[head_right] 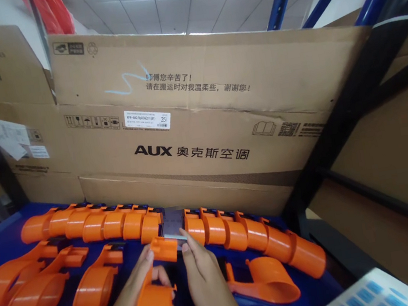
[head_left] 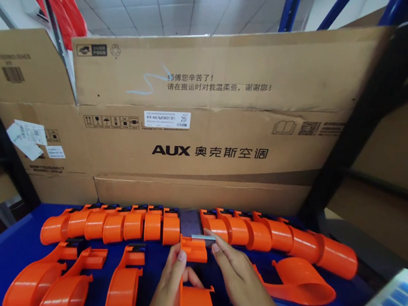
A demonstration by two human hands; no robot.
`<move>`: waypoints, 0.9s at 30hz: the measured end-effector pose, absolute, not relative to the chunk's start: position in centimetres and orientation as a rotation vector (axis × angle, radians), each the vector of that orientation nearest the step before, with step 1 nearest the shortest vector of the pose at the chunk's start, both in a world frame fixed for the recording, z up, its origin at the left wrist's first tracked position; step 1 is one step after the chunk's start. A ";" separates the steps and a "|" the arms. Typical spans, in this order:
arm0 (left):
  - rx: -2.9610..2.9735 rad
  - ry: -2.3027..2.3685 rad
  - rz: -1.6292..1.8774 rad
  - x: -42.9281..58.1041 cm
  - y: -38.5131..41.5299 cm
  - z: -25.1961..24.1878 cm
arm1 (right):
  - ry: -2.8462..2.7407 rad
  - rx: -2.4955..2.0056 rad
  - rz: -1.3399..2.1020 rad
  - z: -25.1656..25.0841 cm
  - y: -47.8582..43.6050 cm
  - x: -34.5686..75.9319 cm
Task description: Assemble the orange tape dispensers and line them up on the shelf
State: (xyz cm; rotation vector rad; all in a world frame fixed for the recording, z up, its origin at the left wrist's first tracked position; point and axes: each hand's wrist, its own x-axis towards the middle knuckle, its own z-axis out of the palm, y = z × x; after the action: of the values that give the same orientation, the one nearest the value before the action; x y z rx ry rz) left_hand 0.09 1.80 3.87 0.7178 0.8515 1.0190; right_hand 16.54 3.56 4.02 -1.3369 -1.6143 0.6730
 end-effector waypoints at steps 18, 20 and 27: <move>0.754 0.772 1.073 -1.4 2.7 2.1 | -2.364 -1.426 0.157 5.7 3.0 16.9; 0.722 0.758 1.095 -2.0 2.9 2.2 | -2.444 -1.434 0.106 5.4 3.0 16.5; 0.754 0.785 1.177 -1.5 2.9 2.7 | -2.423 -1.482 0.001 4.5 2.9 15.9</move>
State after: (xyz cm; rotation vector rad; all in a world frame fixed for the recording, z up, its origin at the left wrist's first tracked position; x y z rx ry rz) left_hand -1.52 2.87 2.70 0.7540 0.7849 1.1771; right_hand 15.93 2.86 4.47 -1.4824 -2.4235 0.0014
